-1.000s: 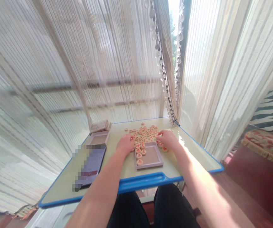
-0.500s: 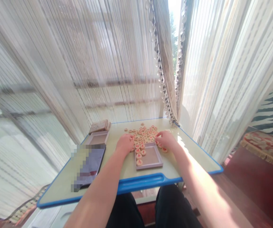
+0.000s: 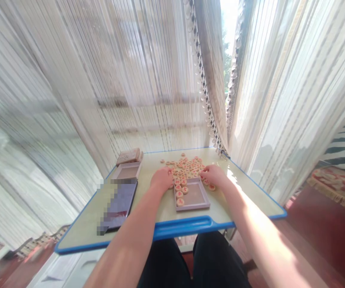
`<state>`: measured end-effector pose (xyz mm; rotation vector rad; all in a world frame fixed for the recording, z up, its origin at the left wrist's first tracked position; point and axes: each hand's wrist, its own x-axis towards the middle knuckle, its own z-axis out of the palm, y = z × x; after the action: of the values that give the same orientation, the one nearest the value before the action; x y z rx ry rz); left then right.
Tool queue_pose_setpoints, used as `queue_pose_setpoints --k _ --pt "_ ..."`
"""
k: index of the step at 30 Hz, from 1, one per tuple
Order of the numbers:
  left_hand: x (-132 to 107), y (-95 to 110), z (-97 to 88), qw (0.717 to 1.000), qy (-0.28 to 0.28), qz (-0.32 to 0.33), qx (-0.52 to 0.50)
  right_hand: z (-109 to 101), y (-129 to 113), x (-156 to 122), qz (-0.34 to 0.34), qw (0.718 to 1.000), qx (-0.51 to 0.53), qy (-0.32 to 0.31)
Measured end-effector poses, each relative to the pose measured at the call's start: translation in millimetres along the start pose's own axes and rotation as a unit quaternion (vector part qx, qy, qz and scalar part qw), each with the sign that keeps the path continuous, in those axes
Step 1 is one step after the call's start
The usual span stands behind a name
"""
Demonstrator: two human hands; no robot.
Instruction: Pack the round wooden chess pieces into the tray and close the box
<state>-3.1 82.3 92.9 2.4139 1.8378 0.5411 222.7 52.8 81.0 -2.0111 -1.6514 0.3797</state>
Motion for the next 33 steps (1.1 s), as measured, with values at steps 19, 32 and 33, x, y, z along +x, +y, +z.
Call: queue_pose_setpoints --k 19,32,33 --pt "0 -1 3.4 0.997 0.018 0.072 -0.035 -2 -3 0 -0.025 0.998 0.019 0.050" --pt "-6 8 1.0 0.981 0.021 0.125 -0.146 -11 -16 -15 -0.162 0.983 0.010 0.089" --pt "-7 9 0.8 0.980 0.021 0.129 -0.147 -11 -17 -15 -0.162 0.983 0.008 0.087"
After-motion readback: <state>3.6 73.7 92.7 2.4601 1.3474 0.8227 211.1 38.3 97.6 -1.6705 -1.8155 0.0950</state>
